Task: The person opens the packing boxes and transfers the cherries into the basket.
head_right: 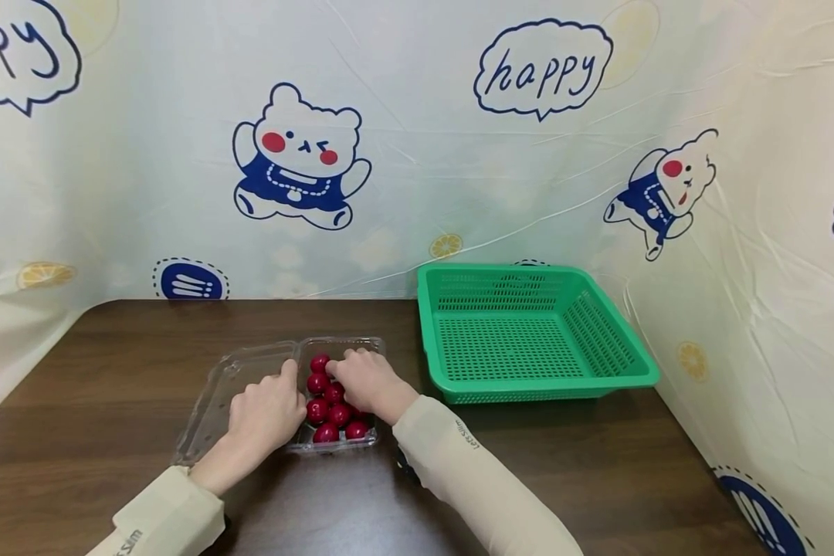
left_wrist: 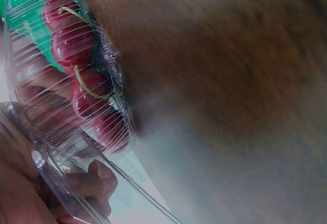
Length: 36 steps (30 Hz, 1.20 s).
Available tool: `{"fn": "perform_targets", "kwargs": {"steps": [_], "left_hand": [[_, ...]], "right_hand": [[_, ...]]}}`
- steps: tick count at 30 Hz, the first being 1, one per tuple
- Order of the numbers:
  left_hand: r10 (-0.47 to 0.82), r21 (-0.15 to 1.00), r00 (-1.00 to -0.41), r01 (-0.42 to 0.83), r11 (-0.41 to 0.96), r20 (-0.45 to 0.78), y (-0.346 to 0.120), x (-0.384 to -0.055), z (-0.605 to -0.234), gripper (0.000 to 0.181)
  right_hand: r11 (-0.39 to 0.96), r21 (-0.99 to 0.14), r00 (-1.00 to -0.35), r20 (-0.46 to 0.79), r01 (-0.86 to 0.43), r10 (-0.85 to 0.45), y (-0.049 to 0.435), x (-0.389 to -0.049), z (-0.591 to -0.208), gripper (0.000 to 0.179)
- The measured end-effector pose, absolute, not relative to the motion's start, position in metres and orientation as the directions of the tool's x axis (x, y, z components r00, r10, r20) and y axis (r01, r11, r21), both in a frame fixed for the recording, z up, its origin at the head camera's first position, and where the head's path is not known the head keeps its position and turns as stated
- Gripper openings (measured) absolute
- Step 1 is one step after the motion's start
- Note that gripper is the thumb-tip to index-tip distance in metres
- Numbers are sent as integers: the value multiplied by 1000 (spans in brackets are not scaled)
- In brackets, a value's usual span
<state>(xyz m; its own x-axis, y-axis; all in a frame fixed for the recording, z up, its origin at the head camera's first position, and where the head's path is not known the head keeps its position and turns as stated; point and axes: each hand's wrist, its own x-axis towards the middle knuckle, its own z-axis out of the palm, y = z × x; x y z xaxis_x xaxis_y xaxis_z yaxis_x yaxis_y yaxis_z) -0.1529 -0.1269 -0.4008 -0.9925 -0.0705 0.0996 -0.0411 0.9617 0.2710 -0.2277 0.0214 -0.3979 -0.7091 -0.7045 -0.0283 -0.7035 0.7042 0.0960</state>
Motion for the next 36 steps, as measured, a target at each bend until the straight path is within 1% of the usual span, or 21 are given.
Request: {"fn": "perform_targets", "kwargs": {"steps": [6, 10, 18, 25, 31, 36], "left_hand": [[-72, 270, -994, -47, 962, 82, -127, -155, -401, 22], [-73, 270, -993, -46, 962, 89, -128, -154, -401, 20], [-67, 270, -994, -40, 962, 91, -127, -153, -400, 20], [-72, 269, -995, -50, 962, 73, -127, -155, -400, 26], [-76, 269, -996, -58, 961, 57, -126, -156, -400, 28], [-79, 266, -996, -64, 962, 47, -126, -157, -400, 27]], "right_hand": [[699, 107, -705, -26, -707, -709, 22, -227, -390, 24], [707, 100, -712, -27, -700, -702, 21, -227, -384, 25], [723, 49, -724, -35, -689, -688, 23, -225, -374, 27], [739, 24, -740, -16, -673, -673, 27, -227, -367, 27], [745, 17, -745, -12, -667, -667, 31, -230, -357, 29], [752, 9, -752, 19, -659, -659, 38, -235, -344, 30]]}}
